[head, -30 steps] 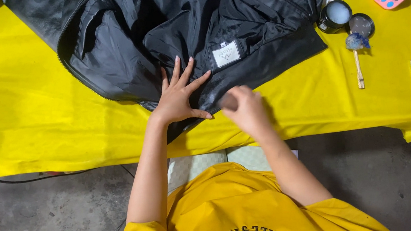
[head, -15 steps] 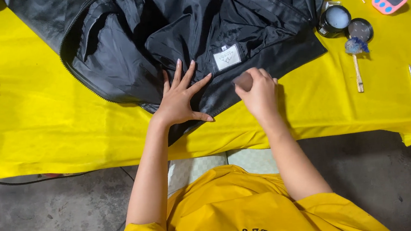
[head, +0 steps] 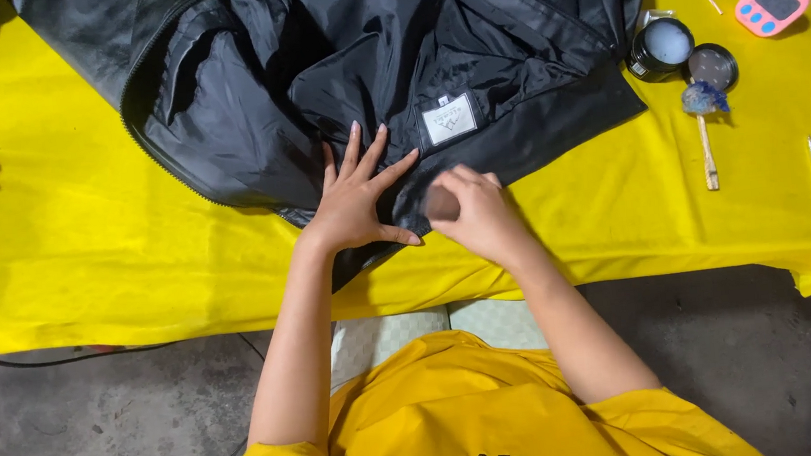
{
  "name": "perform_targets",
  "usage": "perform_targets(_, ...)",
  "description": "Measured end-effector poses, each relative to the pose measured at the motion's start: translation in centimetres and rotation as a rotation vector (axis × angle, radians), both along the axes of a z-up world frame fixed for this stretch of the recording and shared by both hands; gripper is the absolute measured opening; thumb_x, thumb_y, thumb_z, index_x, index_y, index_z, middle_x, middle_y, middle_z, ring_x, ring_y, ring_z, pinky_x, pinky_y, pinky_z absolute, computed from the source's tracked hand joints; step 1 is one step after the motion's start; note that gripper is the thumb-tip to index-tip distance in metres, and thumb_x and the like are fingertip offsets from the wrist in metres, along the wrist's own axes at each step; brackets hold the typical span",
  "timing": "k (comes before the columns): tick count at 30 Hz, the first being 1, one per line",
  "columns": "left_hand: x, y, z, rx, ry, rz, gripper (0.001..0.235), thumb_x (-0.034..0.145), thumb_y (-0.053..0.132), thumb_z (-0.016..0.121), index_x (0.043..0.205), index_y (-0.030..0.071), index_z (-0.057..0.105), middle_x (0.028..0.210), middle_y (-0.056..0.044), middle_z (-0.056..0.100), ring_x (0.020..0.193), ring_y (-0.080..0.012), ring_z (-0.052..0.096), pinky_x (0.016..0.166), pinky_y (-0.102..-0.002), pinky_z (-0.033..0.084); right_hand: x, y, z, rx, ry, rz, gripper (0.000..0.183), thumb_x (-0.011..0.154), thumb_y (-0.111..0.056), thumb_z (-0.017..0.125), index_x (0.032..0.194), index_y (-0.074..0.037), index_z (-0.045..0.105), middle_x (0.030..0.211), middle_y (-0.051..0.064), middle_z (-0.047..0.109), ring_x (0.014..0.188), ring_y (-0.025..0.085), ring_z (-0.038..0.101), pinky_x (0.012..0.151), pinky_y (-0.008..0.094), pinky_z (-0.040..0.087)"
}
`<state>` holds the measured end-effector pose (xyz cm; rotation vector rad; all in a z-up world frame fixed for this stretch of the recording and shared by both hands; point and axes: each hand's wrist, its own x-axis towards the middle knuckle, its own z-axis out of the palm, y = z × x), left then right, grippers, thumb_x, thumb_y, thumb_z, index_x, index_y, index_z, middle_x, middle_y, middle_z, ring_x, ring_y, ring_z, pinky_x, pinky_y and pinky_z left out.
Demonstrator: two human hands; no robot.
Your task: The person uses a small round sponge to rub and clean the inner lining of a black jacket laid out on a yellow table. They repeatedly dip the sponge into a small container of liquid and continue scrubbing different sections of the jacket's interior.
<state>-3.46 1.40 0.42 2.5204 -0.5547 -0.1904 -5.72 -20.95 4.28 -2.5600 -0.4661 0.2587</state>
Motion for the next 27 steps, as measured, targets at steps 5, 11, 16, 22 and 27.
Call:
perform_targets(5,-0.2,-0.1,0.4,-0.005,0.007,0.007,0.118,0.056,0.072,0.090,0.157,0.037,0.042,0.172,-0.015,0.015,0.157,-0.0409,-0.008,0.117,-0.067,-0.013,1.8,-1.3,-0.1,-0.024,-0.024,-0.144,0.045,0.086,-0.034,0.082,0.123,-0.013,0.067,0.115,0.011,0.066,0.116,0.033,0.063,0.103,0.051,0.042)
perform_targets(11,-0.3,-0.1,0.5,-0.015,0.001,-0.005,0.117,0.056,0.070,0.091,0.157,0.036,0.042,0.172,-0.015,0.016,0.157,-0.0417,-0.007,0.117,-0.068,-0.011,1.2,-2.9,2.8,0.045,0.107,-0.091,0.045,0.083,-0.025,0.083,0.124,-0.013,0.068,0.116,0.013,0.069,0.118,0.034,0.065,0.103,0.048,0.046)
perform_targets(16,-2.4,0.7,2.6,-0.047,0.026,-0.016,0.101,0.065,0.053,0.093,0.153,0.030,0.050,0.168,-0.017,0.026,0.157,-0.0432,0.005,0.119,-0.070,-0.003,2.9,-14.6,1.3,0.211,-0.097,-0.477,0.051,0.092,-0.026,0.082,0.133,-0.005,0.059,0.119,0.024,0.061,0.118,0.046,0.060,0.099,0.052,0.048)
perform_targets(22,-3.5,1.1,7.5,-0.441,-0.249,0.263,0.033,0.094,0.015,0.074,0.126,0.007,0.069,0.135,-0.014,0.067,0.125,-0.0267,0.065,0.109,-0.037,0.047,4.3,-22.5,2.2,0.445,-0.370,-0.742,0.043,0.089,0.004,0.079,0.129,-0.004,0.066,0.130,0.018,0.056,0.121,0.034,0.063,0.095,0.036,0.060)
perform_targets(27,-0.4,-3.4,6.1,-0.170,-0.351,-0.103,0.038,0.095,0.037,0.071,0.129,0.021,0.072,0.150,-0.016,0.053,0.146,-0.0408,0.039,0.116,-0.064,0.028,7.9,-24.4,1.9,0.267,-0.671,-0.689,0.044,0.089,-0.002,0.093,0.120,-0.003,0.062,0.115,0.019,0.075,0.104,0.031,0.075,0.089,0.037,0.060)
